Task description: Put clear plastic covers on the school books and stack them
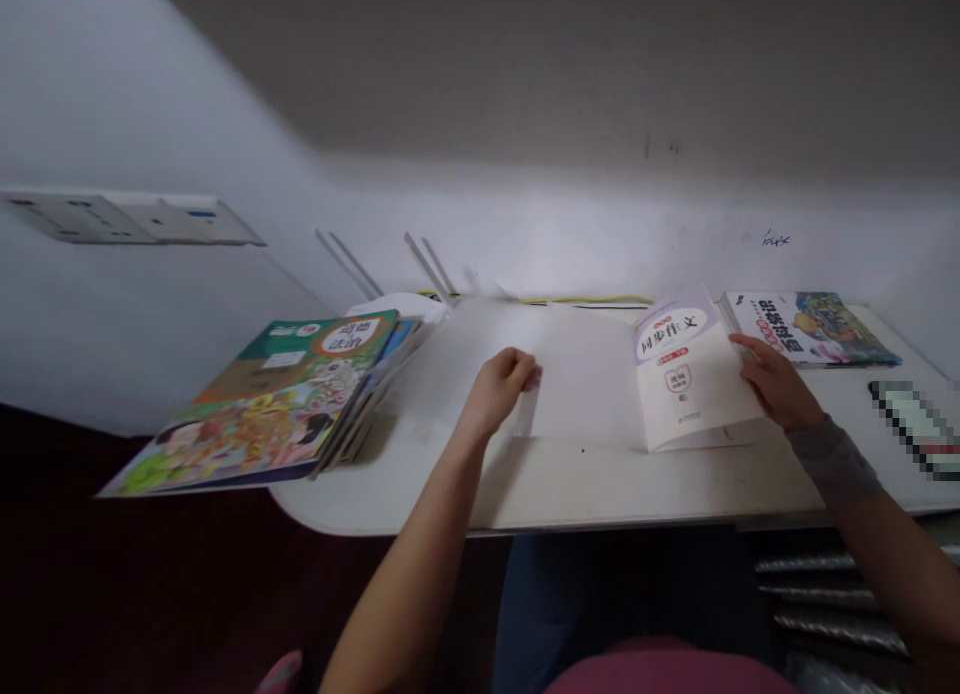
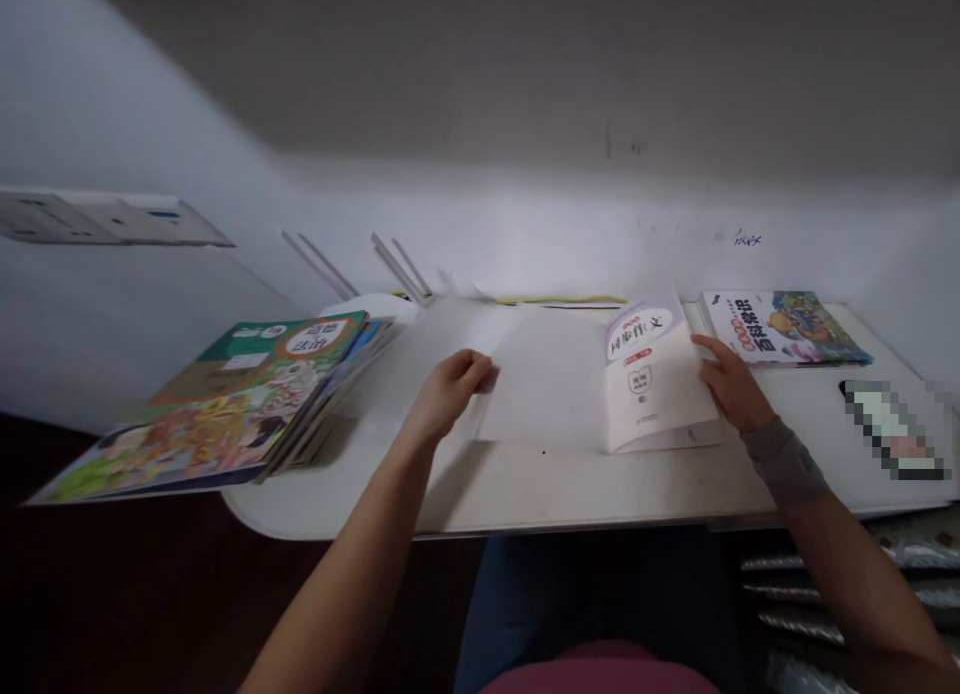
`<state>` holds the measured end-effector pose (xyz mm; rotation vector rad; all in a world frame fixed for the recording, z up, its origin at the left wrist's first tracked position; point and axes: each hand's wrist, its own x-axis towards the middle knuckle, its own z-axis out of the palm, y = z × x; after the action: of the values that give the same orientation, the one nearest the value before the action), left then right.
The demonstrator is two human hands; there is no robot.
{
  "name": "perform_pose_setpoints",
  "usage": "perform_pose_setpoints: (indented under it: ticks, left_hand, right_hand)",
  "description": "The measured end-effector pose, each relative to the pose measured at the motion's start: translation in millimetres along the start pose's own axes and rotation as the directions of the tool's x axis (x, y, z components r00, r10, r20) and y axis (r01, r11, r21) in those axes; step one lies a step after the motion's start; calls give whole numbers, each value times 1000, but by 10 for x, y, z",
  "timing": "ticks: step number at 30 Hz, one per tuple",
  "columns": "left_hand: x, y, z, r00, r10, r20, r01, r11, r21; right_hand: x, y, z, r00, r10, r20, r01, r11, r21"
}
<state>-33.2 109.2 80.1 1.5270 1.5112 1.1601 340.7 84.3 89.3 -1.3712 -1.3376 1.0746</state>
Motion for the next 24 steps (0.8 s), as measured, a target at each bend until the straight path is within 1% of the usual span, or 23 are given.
perform_pose_setpoints:
  ticks: [1,2,3,4,6,8,10,11,13,15,16,17,18,19,20,21,22,23,24]
  left_hand:
    - [-13,-104,-86,1000,-19,12,17,989,148]
    - [-27,-196,-149,999,-46,25,37,953,301]
    - [-43,-274,-188,996,-79,29,59,898,436]
    - [-59,-335,-203,994,-111,22,82,838,539]
    - [-95,-410,-179,988,-156,-13,123,721,682]
    - [-134,-435,-112,985,-167,-40,135,611,780]
    - [-173,-435,-40,985,-167,-33,111,485,867]
    - [-191,-431,-9,986,-166,-24,95,437,894]
    - [-226,-421,38,986,-166,-9,75,393,917]
    - [-254,-405,69,990,-144,-1,55,374,926]
    - [-264,-394,80,993,-115,7,37,375,926]
    - [-269,-380,89,997,-73,20,11,390,921]
    - [-267,-362,99,999,-24,28,-15,426,905]
    - [-259,-340,110,999,21,25,-32,491,871]
    - [-243,-314,123,999,48,13,-39,588,808]
    - [-221,-282,138,999,51,-8,-31,709,704]
    - [-195,-245,157,999,28,-28,-7,830,557]
    - [-168,-201,180,999,-13,-43,28,927,375]
    - [-141,-152,209,997,-60,-39,66,982,178]
  right_hand:
    - [-33,107,-53,999,40,-17,-40,999,3]
    - [-64,210,-89,996,85,-33,-85,996,-8]
    - [-91,305,-108,991,128,-41,-129,991,-26]
    - [-115,390,-114,985,168,-48,-170,984,-46]
    - [-147,520,-109,974,219,-53,-223,972,-80]
    - [-158,603,-107,973,228,-45,-231,968,-97]
    - [-154,657,-128,975,218,-39,-222,969,-113]
    - [-148,680,-149,977,210,-39,-213,968,-131]
    - [-134,726,-206,984,173,-50,-179,961,-209]
    - [-124,767,-266,995,91,-27,-95,925,-367]
    - [-122,781,-289,999,31,-7,-31,883,-468]
    - [-124,787,-300,999,-41,15,42,820,-571]
    - [-128,783,-297,992,-120,36,113,738,-665]
    - [-135,765,-277,977,-204,56,178,647,-742]
    - [-144,733,-239,955,-285,81,235,560,-795]
    - [-152,686,-184,928,-354,116,290,490,-822]
    - [-157,623,-114,900,-405,160,347,444,-826]
    - [-158,547,-32,872,-443,208,407,421,-811]
    - [-153,460,58,844,-473,252,466,414,-782]
